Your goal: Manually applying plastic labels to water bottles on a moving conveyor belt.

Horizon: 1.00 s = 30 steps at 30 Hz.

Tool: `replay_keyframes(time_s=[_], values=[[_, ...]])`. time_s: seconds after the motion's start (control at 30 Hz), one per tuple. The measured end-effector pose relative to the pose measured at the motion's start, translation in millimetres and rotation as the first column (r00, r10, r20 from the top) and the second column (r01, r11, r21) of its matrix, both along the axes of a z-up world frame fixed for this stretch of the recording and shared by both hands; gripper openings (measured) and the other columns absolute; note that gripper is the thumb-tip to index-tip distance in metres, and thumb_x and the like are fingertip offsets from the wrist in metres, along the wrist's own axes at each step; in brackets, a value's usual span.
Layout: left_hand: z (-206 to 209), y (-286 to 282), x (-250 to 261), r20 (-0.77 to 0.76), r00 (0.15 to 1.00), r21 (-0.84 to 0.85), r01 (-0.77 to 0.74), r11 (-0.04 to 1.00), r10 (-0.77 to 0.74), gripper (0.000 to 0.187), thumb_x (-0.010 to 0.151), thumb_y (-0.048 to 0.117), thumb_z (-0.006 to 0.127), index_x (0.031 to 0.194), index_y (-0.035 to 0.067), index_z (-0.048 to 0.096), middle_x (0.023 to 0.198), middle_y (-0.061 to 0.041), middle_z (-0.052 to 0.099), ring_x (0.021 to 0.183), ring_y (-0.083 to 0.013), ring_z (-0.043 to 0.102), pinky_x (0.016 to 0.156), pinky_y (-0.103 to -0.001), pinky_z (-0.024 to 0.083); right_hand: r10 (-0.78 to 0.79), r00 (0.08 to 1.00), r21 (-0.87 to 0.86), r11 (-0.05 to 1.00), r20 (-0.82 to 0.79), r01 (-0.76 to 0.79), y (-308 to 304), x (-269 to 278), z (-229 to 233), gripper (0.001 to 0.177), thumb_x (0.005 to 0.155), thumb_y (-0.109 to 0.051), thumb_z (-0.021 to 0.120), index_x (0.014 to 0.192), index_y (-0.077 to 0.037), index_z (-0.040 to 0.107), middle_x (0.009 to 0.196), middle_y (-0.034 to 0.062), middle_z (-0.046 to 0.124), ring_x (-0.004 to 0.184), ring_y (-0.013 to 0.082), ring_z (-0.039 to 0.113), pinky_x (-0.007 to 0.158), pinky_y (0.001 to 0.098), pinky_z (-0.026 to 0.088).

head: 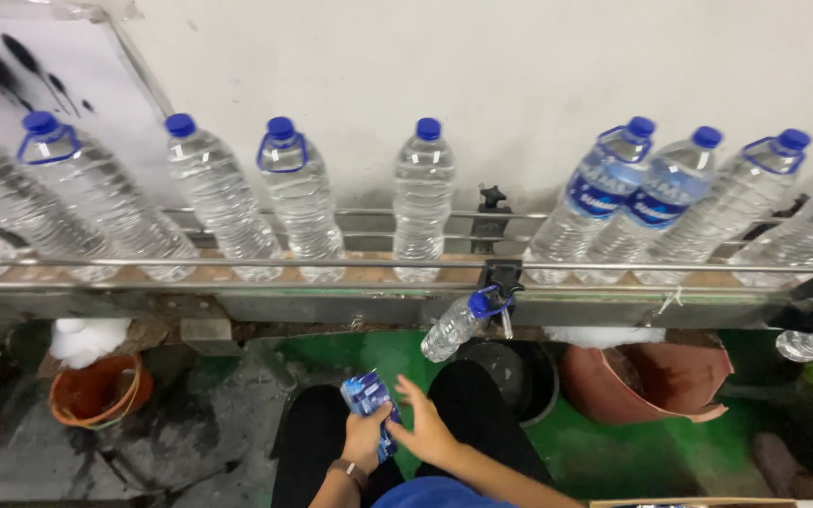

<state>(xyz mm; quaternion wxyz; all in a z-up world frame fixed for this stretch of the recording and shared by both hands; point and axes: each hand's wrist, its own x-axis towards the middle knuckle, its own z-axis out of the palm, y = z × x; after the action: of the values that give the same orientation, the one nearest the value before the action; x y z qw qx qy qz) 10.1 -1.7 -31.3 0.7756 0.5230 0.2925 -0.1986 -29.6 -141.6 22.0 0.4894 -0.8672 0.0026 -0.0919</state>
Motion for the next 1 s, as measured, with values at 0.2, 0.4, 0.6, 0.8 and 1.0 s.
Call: replay_keyframes(time_s=[0.2, 0.4, 0.6, 0.8, 1.0], values=[[36, -1, -7, 0.046, 0.999, 0.038, 0.014, 0.999, -0.015, 0.026, 0.082, 0.007, 0.081, 0.104, -0.004, 0.076, 0.091, -0.019, 0.077, 0.08, -0.0288, 0.073, 0.073, -0.04, 0.059, 0.221, 0.927, 0.269, 0.953, -0.304, -0.139, -20, 20, 4, 0.074, 0.089, -0.039, 0.073, 0.151, -0.017, 0.038, 0.139, 0.0084, 0.059, 0.122, 0.0204, 0.061, 0.103, 0.0365, 0.05], [40, 0, -10, 0.043, 0.998, -0.159, 0.054, 0.986, -0.047, 0.03, 0.086, 0.016, 0.078, 0.107, -0.004, 0.074, 0.096, -0.022, 0.077, 0.085, -0.0342, 0.074, 0.079, -0.044, 0.06, 0.261, 0.833, 0.558, 0.827, -0.488, 0.068, -16, 14, -39, 0.037, 0.086, -0.022, 0.077, 0.118, -0.007, 0.066, 0.109, 0.0088, 0.075, 0.096, 0.0158, 0.07, 0.085, 0.027, 0.058], [20, 3, -10, 0.1, 0.976, -0.208, 0.21, 0.955, -0.193, 0.027, 0.093, 0.027, 0.076, 0.086, 0.005, 0.062, 0.07, -0.009, 0.063, 0.055, -0.0188, 0.058, 0.057, -0.033, 0.052, 0.439, 0.883, 0.378, 0.856, -0.167, -0.353, -54, 74, 138, 0.008, 0.088, -0.019, 0.077, 0.093, -0.013, 0.076, 0.092, 0.0013, 0.078, 0.086, 0.0134, 0.073, 0.082, 0.03, 0.057], [19, 5, -8, 0.092, 0.962, -0.232, 0.271, 0.934, -0.257, 0.013, 0.097, 0.009, 0.063, 0.104, -0.002, 0.066, 0.081, -0.017, 0.07, 0.07, -0.0266, 0.068, 0.072, -0.038, 0.058, -0.046, 0.934, -0.223, 0.966, 0.355, 0.133, -92, 153, 365, 0.032, 0.094, -0.032, 0.071, 0.116, -0.009, 0.066, 0.118, 0.0077, 0.066, 0.107, 0.0247, 0.062, 0.091, 0.0395, 0.047], [45, 9, -3, -0.063, 0.976, 0.007, 0.211, 0.978, -0.21, 0.029, 0.091, 0.011, 0.074, 0.118, 0.0, 0.071, 0.109, -0.017, 0.078, 0.095, -0.0311, 0.073, 0.086, -0.044, 0.059, 0.175, 0.949, -0.537, 0.843, 0.264, -0.006, -88, 195, 398, 0.041, 0.079, -0.03, 0.088, 0.112, -0.013, 0.07, 0.135, 0.0103, 0.049, 0.128, 0.0334, 0.044, 0.109, 0.0537, 0.03]])
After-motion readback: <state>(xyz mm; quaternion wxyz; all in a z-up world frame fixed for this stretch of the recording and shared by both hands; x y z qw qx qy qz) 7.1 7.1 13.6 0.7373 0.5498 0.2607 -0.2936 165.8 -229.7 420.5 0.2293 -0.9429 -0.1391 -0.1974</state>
